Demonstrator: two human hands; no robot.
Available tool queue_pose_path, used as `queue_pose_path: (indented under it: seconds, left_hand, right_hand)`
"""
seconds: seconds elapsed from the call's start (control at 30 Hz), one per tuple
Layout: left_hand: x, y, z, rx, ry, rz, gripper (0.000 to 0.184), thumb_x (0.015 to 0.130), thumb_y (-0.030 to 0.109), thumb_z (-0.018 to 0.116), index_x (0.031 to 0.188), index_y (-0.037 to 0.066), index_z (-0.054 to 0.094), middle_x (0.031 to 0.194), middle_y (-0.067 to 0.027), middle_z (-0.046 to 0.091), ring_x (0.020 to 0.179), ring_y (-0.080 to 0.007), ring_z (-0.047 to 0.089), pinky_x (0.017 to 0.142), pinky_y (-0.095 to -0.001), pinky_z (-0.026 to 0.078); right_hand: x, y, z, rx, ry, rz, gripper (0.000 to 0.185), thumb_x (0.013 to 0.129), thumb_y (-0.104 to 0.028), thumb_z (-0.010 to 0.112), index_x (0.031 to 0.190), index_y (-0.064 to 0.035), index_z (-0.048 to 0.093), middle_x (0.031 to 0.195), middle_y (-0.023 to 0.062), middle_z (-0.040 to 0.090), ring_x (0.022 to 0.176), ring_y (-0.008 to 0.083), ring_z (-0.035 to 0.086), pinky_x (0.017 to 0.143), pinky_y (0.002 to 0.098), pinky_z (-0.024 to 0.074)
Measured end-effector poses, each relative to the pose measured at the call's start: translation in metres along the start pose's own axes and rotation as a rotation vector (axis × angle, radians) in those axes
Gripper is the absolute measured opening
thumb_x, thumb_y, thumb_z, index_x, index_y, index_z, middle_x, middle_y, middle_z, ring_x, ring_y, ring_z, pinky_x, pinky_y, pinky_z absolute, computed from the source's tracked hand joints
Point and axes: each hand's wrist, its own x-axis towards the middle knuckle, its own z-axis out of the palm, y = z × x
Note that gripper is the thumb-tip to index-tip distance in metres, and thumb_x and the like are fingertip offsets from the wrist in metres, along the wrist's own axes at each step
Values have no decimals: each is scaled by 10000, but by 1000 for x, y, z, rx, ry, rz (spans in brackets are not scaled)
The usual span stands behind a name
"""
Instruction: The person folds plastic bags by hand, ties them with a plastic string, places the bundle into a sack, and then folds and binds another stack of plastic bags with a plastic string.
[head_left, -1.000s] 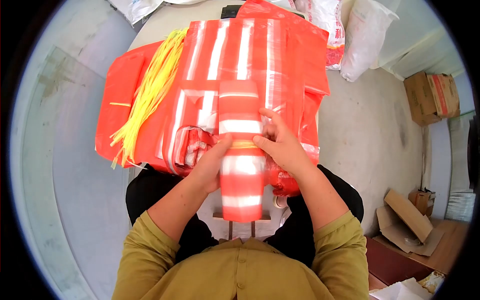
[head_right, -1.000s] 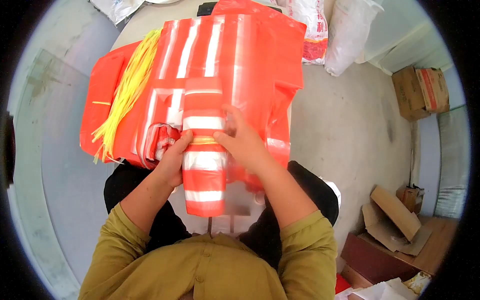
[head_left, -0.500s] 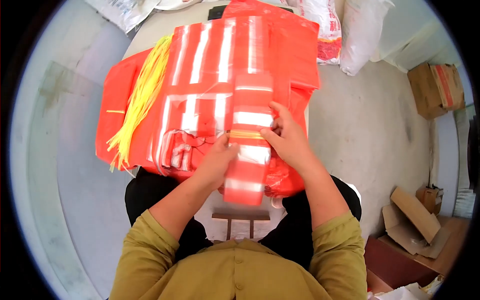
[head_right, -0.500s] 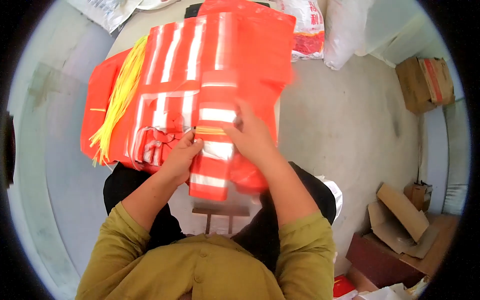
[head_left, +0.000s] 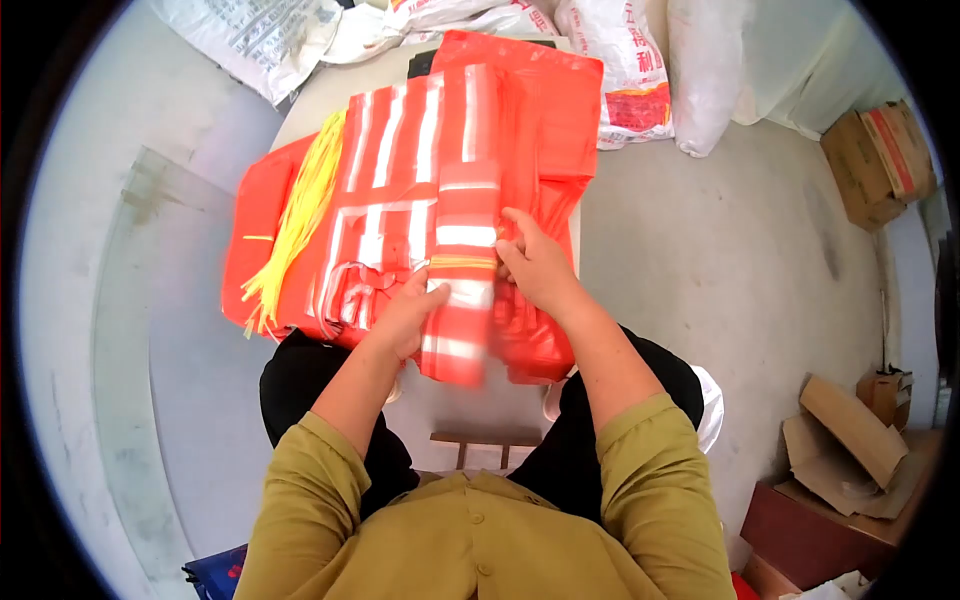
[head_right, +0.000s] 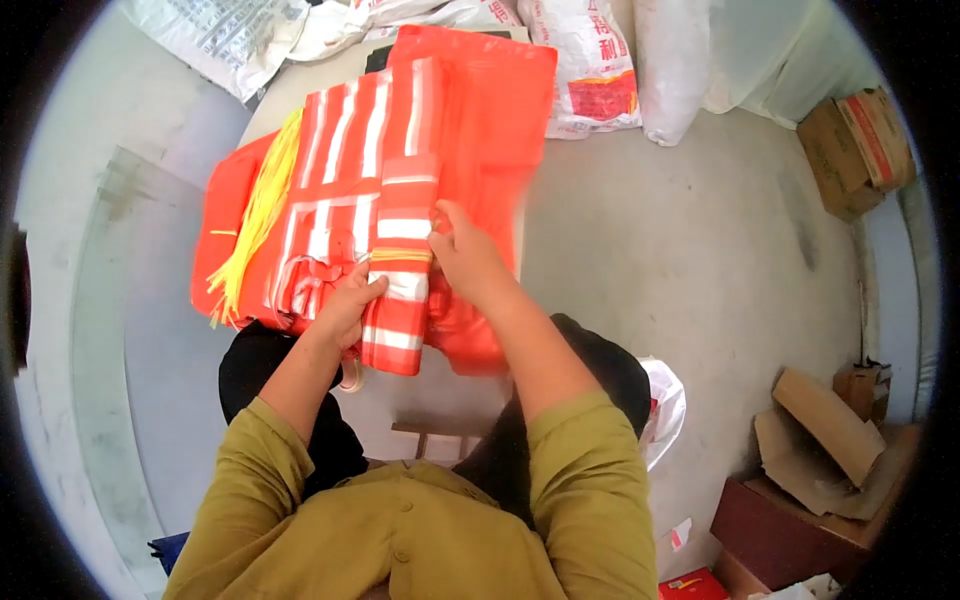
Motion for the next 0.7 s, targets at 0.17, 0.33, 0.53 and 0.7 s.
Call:
queue_pose_path:
  seconds: [0.17,0.33,0.53,0.7]
  left_hand:
    - [7,-7,-8,-130,60,-21,439,1088,178,554,1497,49,465,1383,-134,624,1236,-260,636,1042,-456,551]
    - [9,-7,-4,-189,135,-56,400,1131,270,446,1452,37,496,1378,-158,620,1217,-296,644,1031,-486,566]
    - [-14,1,5,-12,11,58,491,1035,67,601,1495,16,437,1393,-138,605,1227,-263,636,1022,-442,568]
    - [-44,25,32,19,20,48,553,1001,9,634,1508,8,411,1423,-143,582,1256,-250,617,1034,-423,552]
  right_hand:
    - [-18,-1,-21,80,-132,-5,568,1030,-199,579,1557,-66,415,1036,151,724,901,217,721,817,378,579]
    - [-23,-7,-18,86,-176,-6,546,1022,-184,593,1535,-63,452,974,95,722,874,179,716,748,330,564]
    - [-19,-1,-2,-34,-160,-2,595,1001,-242,642,1529,-51,445,955,85,712,854,169,687,770,335,546]
    - [-38,-44,1,-8,-122,110,666,973,-217,714,1535,-12,421,1174,144,707,1025,227,692,888,350,547]
